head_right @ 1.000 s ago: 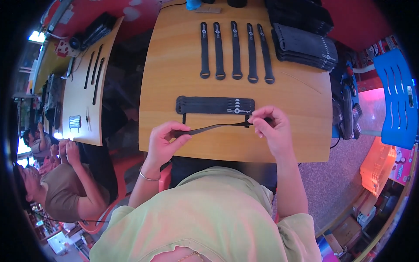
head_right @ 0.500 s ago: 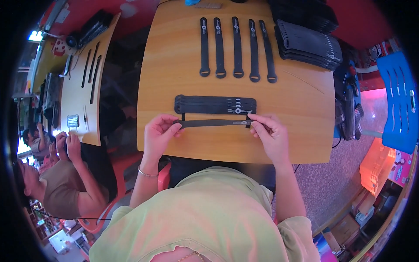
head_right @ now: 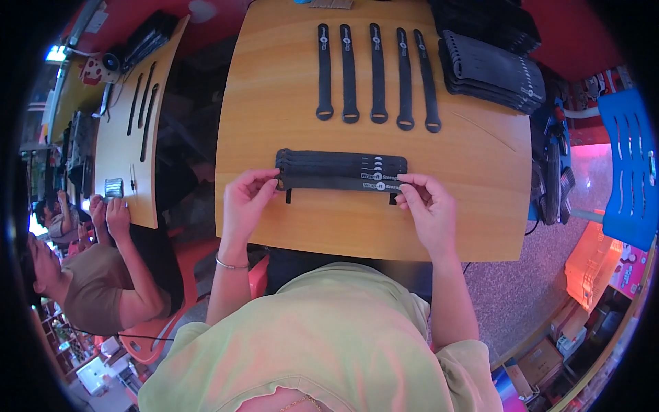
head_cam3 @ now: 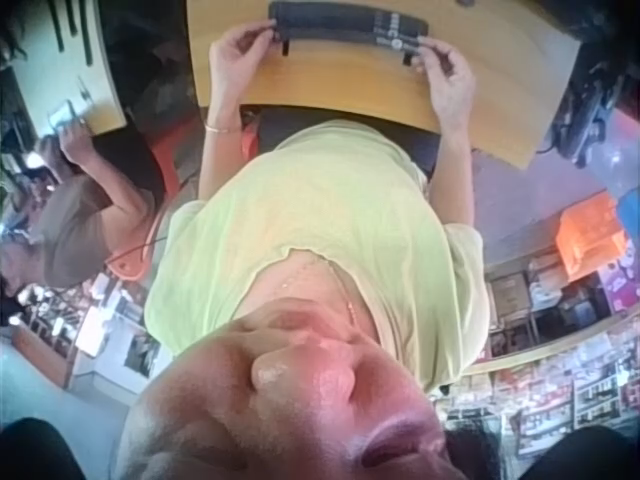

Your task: The recorder is sorting, aligning, and stacking black textile straps on a table.

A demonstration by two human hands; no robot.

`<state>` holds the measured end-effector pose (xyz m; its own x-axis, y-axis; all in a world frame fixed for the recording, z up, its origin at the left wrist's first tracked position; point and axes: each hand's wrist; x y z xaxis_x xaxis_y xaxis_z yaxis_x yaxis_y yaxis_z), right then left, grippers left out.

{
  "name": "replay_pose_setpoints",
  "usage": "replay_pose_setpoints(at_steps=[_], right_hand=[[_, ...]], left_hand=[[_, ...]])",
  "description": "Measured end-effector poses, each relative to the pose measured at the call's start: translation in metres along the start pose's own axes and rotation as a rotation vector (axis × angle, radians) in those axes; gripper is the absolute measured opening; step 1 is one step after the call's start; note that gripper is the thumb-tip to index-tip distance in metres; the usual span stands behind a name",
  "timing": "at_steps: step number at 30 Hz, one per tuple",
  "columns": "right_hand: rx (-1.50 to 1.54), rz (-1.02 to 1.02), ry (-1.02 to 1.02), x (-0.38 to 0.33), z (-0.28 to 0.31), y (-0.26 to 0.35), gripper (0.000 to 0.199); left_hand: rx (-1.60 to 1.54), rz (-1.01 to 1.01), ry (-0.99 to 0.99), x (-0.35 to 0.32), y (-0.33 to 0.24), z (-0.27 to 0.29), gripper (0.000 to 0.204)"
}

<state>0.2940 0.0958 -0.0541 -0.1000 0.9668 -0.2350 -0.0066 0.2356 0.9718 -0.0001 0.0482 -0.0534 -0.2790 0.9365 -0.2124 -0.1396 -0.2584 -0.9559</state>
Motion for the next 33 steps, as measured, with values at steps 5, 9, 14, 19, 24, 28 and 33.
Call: replay_pose_setpoints(at_steps=[5, 9, 14, 19, 24, 28, 33], right_hand=[[0.004, 0.011, 0.002, 0.001, -0.002, 0.001, 0.012], [0.034, 0.018, -0.011, 0.003, -0.002, -0.001, 0.013], [0.021, 0.021, -0.029, 0.004, -0.003, -0.004, 0.013], [0.018, 0.021, -0.044, 0.005, -0.004, -0.005, 0.014], [-0.003, 0.019, -0.053, 0.006, -0.005, -0.003, 0.015], [-0.02, 0.01, -0.051, 0.006, -0.006, -0.003, 0.017], [-0.061, 0.011, -0.072, 0.006, -0.008, -0.004, 0.017]], left_hand=[[0.059, -0.031, -0.041, 0.006, 0.002, 0.001, 0.012], [0.055, -0.028, -0.055, 0.009, 0.007, 0.0, 0.009], [0.072, -0.027, -0.062, 0.01, 0.01, 0.0, 0.008], [0.089, -0.021, -0.07, 0.011, 0.011, -0.001, 0.007], [0.106, -0.021, -0.077, 0.012, 0.011, -0.001, 0.007], [0.125, -0.021, -0.076, 0.013, 0.011, -0.002, 0.007], [0.125, -0.024, -0.077, 0.013, 0.011, -0.003, 0.007]])
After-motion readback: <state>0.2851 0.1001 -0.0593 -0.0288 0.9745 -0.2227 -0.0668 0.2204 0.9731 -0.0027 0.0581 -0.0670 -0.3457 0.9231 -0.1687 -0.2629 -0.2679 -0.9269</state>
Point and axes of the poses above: each hand's wrist, its own x-axis towards the middle knuckle, its own z-axis out of the back of the hand, y = z × x, and after that the axes turned 3 degrees about x, right-handed
